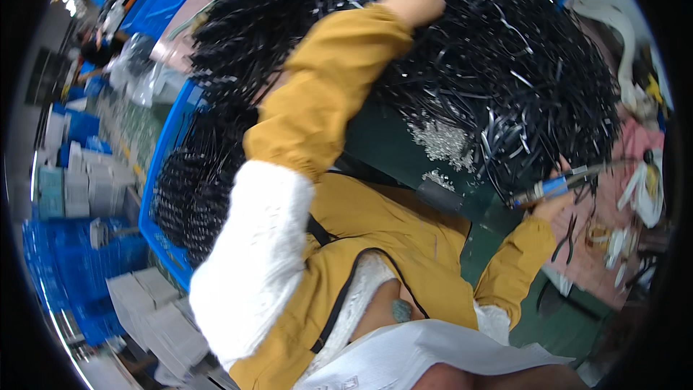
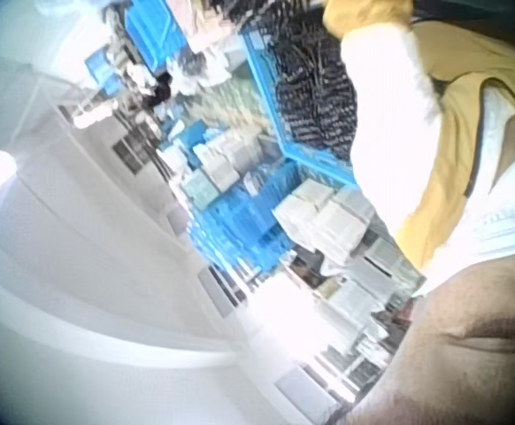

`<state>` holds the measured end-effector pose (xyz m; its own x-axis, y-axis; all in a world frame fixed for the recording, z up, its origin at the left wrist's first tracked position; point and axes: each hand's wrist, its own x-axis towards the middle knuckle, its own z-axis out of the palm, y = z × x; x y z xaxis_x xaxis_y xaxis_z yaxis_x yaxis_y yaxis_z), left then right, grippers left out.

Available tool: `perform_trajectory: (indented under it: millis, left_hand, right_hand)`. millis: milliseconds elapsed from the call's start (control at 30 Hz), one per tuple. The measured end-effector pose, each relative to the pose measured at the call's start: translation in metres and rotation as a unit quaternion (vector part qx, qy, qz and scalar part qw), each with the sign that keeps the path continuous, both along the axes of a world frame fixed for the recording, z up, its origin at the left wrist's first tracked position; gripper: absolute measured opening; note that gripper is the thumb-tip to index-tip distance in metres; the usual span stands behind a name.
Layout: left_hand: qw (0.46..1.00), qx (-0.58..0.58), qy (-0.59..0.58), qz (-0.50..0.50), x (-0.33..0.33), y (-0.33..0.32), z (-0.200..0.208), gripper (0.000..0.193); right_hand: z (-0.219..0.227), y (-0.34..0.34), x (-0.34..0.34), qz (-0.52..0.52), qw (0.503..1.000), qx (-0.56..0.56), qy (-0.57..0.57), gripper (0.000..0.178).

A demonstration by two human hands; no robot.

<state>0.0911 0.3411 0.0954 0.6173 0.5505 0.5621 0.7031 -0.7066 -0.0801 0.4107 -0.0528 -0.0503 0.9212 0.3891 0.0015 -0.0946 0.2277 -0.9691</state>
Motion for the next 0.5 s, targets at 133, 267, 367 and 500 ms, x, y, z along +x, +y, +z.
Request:
perform_trajectory:
  millis: [133, 267, 367, 500]
  left_hand:
    - [0.99, 0.035, 0.131, 0.049, 0.041, -0.007, -0.029, 0.019]
    - [0.986, 0.133, 0.102, -0.026, 0.031, -0.004, 0.027, 0.018]
    - [0.997, 0.064, -0.004, -0.033, 0.03, -0.008, 0.065, 0.015]
    - [0.984, -0.093, 0.148, 0.023, 0.018, -0.039, 0.052, 0.016]
  right_hand:
    - [0.005, -0.009, 0.012, -0.009, 0.796, -0.259, -0.547, 0.025]
    - [0.009, -0.019, 0.02, -0.052, 0.78, -0.283, -0.556, 0.017]
    - [0.011, -0.024, 0.021, -0.108, 0.746, -0.313, -0.578, 0.014]
    - [0.022, -0.03, 0.022, -0.07, 0.715, -0.377, -0.585, 0.019]
